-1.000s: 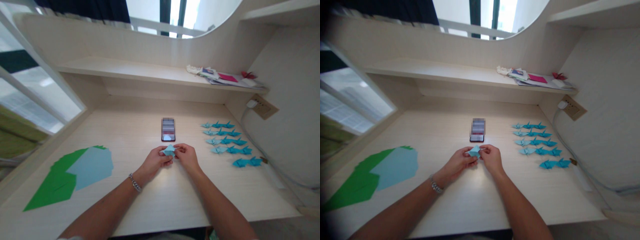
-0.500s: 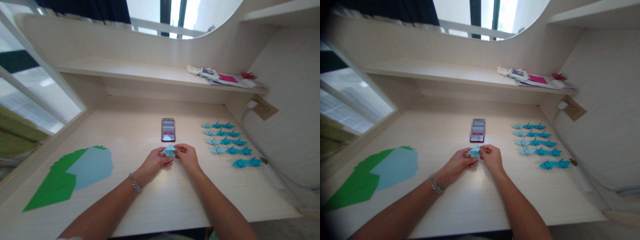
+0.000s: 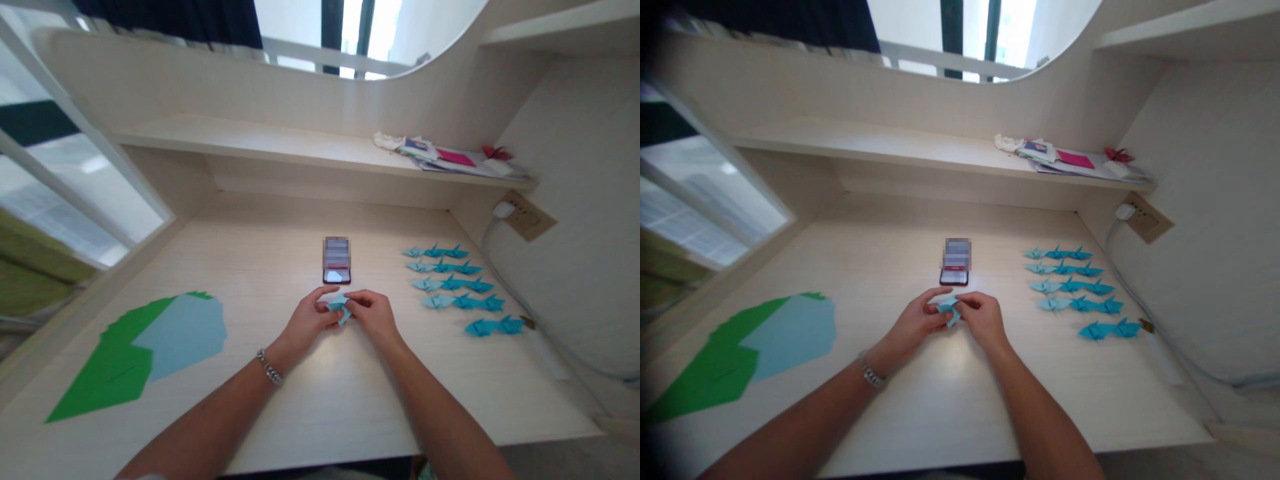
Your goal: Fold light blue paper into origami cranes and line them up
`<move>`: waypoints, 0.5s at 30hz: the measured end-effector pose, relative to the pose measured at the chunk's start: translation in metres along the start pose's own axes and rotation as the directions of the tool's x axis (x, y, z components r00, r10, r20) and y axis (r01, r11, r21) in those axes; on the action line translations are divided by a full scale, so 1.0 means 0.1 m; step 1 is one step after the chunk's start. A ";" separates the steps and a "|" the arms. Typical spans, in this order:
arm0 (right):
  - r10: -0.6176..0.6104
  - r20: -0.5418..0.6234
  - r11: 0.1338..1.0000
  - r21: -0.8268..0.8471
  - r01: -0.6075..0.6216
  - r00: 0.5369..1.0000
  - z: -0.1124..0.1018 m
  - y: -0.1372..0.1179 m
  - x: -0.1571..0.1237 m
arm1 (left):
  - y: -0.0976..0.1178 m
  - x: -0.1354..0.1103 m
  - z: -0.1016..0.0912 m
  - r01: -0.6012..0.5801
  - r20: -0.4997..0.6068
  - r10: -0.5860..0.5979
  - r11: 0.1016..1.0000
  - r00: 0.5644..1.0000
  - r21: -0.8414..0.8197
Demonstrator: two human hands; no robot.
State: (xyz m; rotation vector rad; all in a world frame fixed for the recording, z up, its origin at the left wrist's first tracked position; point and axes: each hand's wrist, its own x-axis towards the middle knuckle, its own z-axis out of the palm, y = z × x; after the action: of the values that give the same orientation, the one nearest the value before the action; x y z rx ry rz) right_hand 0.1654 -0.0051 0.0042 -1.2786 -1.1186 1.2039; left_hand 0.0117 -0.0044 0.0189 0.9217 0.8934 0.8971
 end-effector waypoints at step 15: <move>0.047 0.041 0.999 -0.008 -0.047 0.998 0.00 0.04 0.01 | -0.07 0.08 -0.09 -0.099 0.051 0.096 0.994 0.994 0.052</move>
State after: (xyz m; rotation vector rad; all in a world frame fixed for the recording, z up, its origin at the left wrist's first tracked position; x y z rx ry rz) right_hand 0.1658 -0.0040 -0.0003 -1.2967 -1.1288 1.2673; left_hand 0.0080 0.0033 0.0078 1.0375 0.8402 0.9337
